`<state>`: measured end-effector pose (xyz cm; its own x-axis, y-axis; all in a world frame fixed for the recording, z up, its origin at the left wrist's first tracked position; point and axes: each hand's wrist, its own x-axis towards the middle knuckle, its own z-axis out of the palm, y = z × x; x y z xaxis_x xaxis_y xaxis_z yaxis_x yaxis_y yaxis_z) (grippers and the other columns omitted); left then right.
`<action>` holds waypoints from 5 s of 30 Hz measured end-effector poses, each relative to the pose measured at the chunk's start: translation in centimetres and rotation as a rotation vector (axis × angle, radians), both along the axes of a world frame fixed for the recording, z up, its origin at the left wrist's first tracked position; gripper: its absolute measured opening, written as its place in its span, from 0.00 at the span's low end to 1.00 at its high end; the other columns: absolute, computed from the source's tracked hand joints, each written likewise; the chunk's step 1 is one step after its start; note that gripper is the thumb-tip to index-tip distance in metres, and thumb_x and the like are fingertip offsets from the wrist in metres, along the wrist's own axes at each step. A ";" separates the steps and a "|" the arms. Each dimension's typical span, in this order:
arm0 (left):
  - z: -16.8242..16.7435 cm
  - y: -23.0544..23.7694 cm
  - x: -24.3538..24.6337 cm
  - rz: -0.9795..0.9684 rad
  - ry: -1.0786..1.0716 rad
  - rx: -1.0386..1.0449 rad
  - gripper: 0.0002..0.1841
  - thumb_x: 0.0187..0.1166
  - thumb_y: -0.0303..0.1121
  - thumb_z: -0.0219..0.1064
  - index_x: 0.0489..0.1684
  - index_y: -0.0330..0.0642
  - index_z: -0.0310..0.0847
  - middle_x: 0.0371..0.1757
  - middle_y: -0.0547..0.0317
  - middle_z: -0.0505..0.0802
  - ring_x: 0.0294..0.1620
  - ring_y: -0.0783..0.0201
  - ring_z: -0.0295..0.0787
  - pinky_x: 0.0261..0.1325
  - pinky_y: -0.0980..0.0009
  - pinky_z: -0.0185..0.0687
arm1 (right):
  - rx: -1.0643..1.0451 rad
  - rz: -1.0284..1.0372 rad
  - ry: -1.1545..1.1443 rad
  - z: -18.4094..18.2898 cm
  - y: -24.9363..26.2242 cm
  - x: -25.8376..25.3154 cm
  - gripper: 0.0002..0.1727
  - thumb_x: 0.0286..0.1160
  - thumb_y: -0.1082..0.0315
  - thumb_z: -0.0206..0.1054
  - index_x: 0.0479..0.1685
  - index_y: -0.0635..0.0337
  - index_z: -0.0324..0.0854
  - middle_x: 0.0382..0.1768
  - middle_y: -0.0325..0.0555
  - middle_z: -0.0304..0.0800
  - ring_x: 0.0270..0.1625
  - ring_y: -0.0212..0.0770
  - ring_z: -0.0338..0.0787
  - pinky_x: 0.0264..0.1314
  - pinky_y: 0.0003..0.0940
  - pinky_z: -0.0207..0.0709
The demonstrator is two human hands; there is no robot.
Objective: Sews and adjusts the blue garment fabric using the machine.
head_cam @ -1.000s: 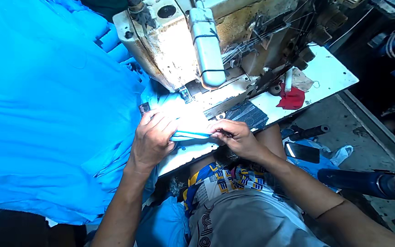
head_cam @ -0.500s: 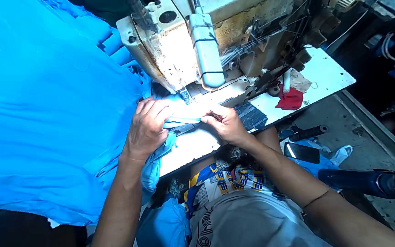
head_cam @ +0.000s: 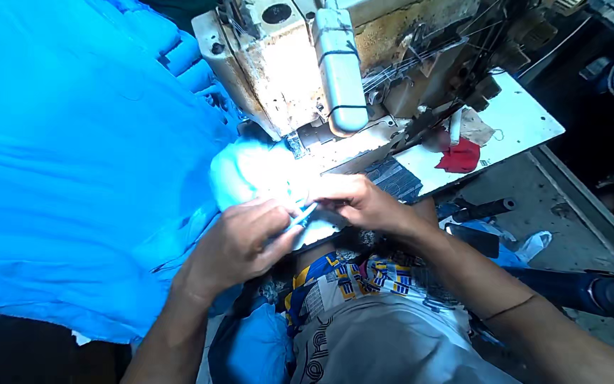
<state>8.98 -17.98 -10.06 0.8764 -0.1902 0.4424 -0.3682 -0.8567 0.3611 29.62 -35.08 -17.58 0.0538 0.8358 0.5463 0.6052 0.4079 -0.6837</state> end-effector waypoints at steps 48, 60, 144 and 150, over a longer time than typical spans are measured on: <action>2.2 2.9 -0.2 0.275 0.058 0.407 0.20 0.76 0.50 0.70 0.28 0.40 0.85 0.58 0.51 0.92 0.64 0.49 0.88 0.81 0.41 0.68 | 0.037 -0.248 0.288 -1.6 1.3 -0.2 0.06 0.77 0.76 0.71 0.48 0.66 0.90 0.44 0.46 0.93 0.44 0.32 0.92 0.51 0.29 0.89; -4.0 -2.3 1.8 0.167 -0.184 0.164 0.17 0.76 0.47 0.76 0.51 0.43 0.90 0.45 0.56 0.94 0.46 0.60 0.90 0.55 0.58 0.83 | 0.076 -0.020 0.005 -1.4 -2.7 -0.7 0.10 0.76 0.80 0.68 0.49 0.63 0.91 0.52 0.46 0.93 0.58 0.37 0.91 0.63 0.36 0.88; -5.9 1.0 2.1 0.581 -0.169 0.321 0.19 0.75 0.39 0.65 0.61 0.46 0.91 0.72 0.53 0.88 0.77 0.50 0.79 0.83 0.48 0.65 | 0.027 -0.264 0.366 -1.2 1.6 -0.4 0.06 0.77 0.78 0.70 0.47 0.64 0.90 0.44 0.45 0.93 0.44 0.33 0.92 0.49 0.29 0.89; -8.8 -0.5 1.8 0.725 -0.263 0.237 0.14 0.74 0.39 0.69 0.53 0.47 0.93 0.75 0.46 0.84 0.82 0.46 0.73 0.87 0.44 0.60 | 0.079 -0.309 0.242 -1.2 -0.3 0.2 0.12 0.77 0.77 0.70 0.56 0.60 0.90 0.54 0.42 0.94 0.52 0.34 0.94 0.56 0.31 0.92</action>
